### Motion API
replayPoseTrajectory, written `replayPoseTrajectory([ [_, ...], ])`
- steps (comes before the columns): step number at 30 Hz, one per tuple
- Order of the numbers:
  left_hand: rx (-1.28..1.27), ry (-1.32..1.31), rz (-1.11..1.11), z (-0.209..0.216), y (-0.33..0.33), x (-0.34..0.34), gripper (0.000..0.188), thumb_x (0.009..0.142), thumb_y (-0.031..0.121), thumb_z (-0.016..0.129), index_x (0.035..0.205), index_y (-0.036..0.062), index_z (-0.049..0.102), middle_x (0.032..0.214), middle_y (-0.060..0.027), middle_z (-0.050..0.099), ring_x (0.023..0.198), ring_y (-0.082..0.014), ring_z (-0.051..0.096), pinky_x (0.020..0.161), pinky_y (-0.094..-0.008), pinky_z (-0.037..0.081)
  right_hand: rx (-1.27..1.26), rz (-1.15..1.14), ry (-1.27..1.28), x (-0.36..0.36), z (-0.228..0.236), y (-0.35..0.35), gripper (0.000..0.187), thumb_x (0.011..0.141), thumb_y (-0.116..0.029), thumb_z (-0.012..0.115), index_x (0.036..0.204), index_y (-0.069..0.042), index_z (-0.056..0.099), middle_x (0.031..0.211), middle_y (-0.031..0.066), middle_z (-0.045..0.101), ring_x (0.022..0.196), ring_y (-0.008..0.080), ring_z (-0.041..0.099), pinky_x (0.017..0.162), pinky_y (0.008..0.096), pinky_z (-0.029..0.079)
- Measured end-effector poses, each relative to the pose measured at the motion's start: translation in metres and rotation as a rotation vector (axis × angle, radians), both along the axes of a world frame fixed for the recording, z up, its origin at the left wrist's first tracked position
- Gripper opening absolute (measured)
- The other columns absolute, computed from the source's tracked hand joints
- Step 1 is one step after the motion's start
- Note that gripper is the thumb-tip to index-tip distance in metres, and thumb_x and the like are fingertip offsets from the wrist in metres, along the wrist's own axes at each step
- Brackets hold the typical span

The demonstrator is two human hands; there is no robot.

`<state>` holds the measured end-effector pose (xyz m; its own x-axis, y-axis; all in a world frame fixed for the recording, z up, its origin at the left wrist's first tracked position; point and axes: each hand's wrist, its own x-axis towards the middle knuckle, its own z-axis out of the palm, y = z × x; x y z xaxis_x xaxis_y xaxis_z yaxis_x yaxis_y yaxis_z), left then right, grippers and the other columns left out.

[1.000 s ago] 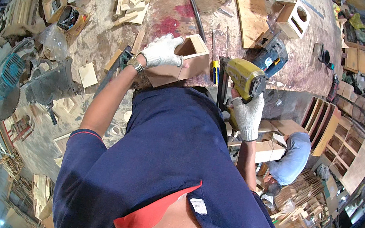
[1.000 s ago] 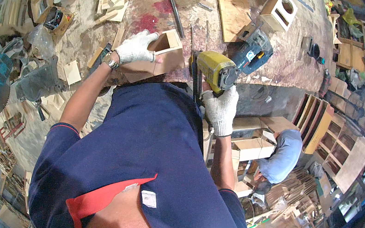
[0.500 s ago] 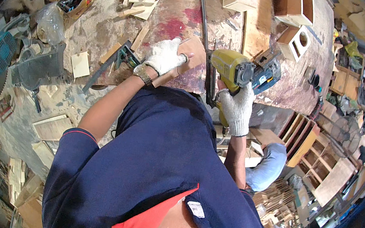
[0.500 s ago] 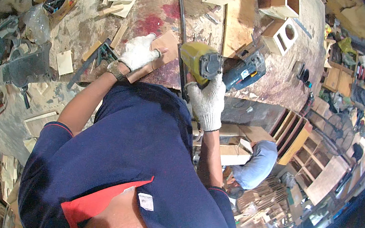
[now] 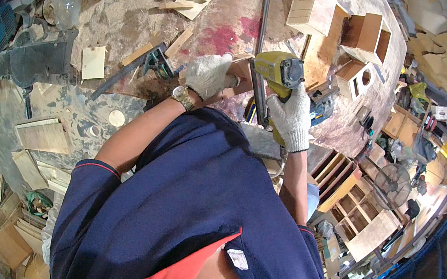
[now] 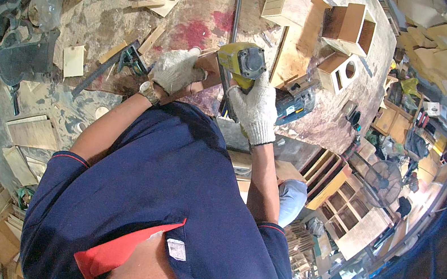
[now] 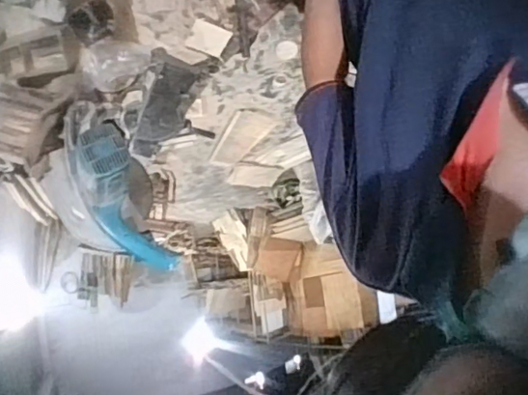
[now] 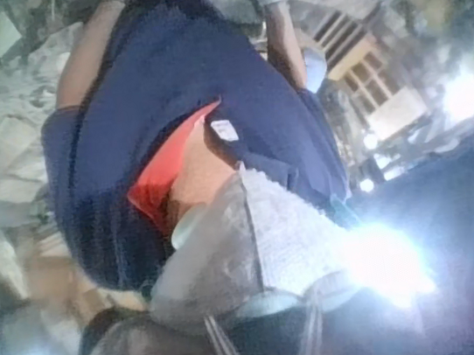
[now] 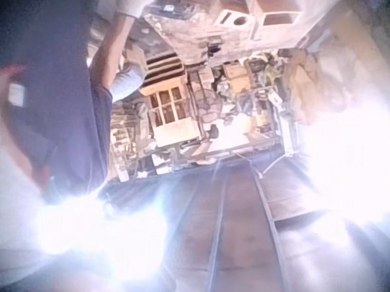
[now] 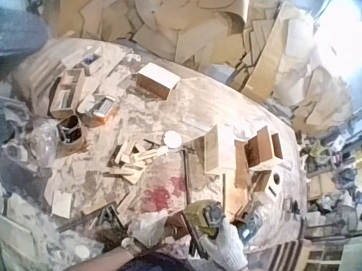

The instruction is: The person assembles small wooden boxes by aligning cut pieces and fastening them with a pneumatic nail gun. They repeatedly pick up pieces, position them into box frames, and drive nails to secure the joints.

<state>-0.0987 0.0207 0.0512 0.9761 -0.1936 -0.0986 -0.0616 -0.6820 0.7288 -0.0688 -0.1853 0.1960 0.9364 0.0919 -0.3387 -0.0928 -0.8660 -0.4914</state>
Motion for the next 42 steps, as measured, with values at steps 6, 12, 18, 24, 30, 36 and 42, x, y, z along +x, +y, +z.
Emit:
replayPoseTrajectory([
  [6, -0.115, -0.077, 0.015, 0.003, 0.0, -0.003, 0.034, 0.084, 0.036, 0.073, 0.1, 0.0089, 0.06, 0.08, -0.018, 0.069, 0.078, -0.0397, 0.07, 0.067, -0.0496, 0.056, 0.023, 0.013, -0.033, 0.001, 0.008, 0.005, 0.053, 0.086, -0.023, 0.077, 0.13, 0.0, 0.058, 0.108, 0.0245, 0.074, 0.101, 0.0391, 0.074, 0.086, 0.045, 0.057],
  [12, -0.277, -0.067, 0.051, -0.005, 0.0, 0.003, 0.033, 0.084, 0.038, 0.074, 0.095, 0.009, 0.062, 0.079, -0.0186, 0.069, 0.079, -0.0399, 0.07, 0.066, -0.0508, 0.055, -0.038, -0.072, 0.036, -0.004, 0.011, 0.005, 0.048, 0.086, -0.017, 0.077, 0.127, 0.0, 0.061, 0.11, 0.0211, 0.075, 0.103, 0.0335, 0.074, 0.09, 0.0421, 0.056],
  [18, -0.123, 0.14, 0.025, -0.005, 0.002, 0.023, 0.051, 0.08, 0.053, 0.076, 0.098, 0.0057, 0.065, 0.083, -0.0172, 0.07, 0.082, -0.035, 0.071, 0.069, -0.0446, 0.055, 0.205, -0.253, -0.142, -0.02, 0.026, -0.025, 0.038, 0.091, -0.009, 0.075, 0.126, -0.001, 0.06, 0.1, 0.0122, 0.074, 0.069, 0.0147, 0.066, 0.061, 0.0297, 0.054],
  [24, -0.677, 0.006, -0.129, -0.023, 0.012, 0.001, 0.052, 0.086, 0.041, 0.079, 0.117, 0.0, 0.071, 0.105, -0.0147, 0.074, 0.096, -0.0182, 0.071, 0.085, -0.034, 0.056, 0.335, -0.28, -0.123, -0.035, 0.056, -0.047, 0.035, 0.094, -0.011, 0.075, 0.124, -0.001, 0.062, 0.101, 0.0093, 0.075, 0.064, 0.0072, 0.062, 0.053, 0.0235, 0.05],
  [30, -0.359, -0.131, -0.307, -0.056, 0.011, 0.006, 0.036, 0.087, 0.026, 0.072, 0.114, 0.004, 0.072, 0.116, -0.017, 0.073, 0.106, -0.0324, 0.071, 0.092, -0.0376, 0.056, 0.353, -0.13, 0.002, -0.024, 0.069, -0.032, 0.038, 0.09, -0.008, 0.076, 0.124, 0.002, 0.063, 0.11, 0.0131, 0.075, 0.094, 0.0183, 0.069, 0.081, 0.0345, 0.055],
  [36, -0.358, -0.205, -0.32, -0.062, 0.011, 0.007, 0.035, 0.085, 0.03, 0.078, 0.113, 0.0089, 0.075, 0.122, -0.0145, 0.072, 0.107, -0.0348, 0.071, 0.092, -0.04, 0.057, 0.152, 0.117, -0.005, 0.002, 0.072, -0.007, 0.045, 0.088, -0.007, 0.078, 0.129, 0.001, 0.061, 0.117, 0.0143, 0.073, 0.108, 0.0205, 0.069, 0.094, 0.0376, 0.055],
  [42, -0.405, -0.158, -0.328, -0.078, 0.007, 0.008, 0.038, 0.082, 0.029, 0.082, 0.113, 0.0085, 0.075, 0.121, -0.0129, 0.072, 0.108, -0.0335, 0.071, 0.092, -0.0401, 0.058, 0.048, 0.193, -0.017, 0.015, 0.067, 0.01, 0.043, 0.089, -0.008, 0.077, 0.128, 0.001, 0.061, 0.115, 0.0146, 0.074, 0.105, 0.0196, 0.07, 0.092, 0.0367, 0.055],
])
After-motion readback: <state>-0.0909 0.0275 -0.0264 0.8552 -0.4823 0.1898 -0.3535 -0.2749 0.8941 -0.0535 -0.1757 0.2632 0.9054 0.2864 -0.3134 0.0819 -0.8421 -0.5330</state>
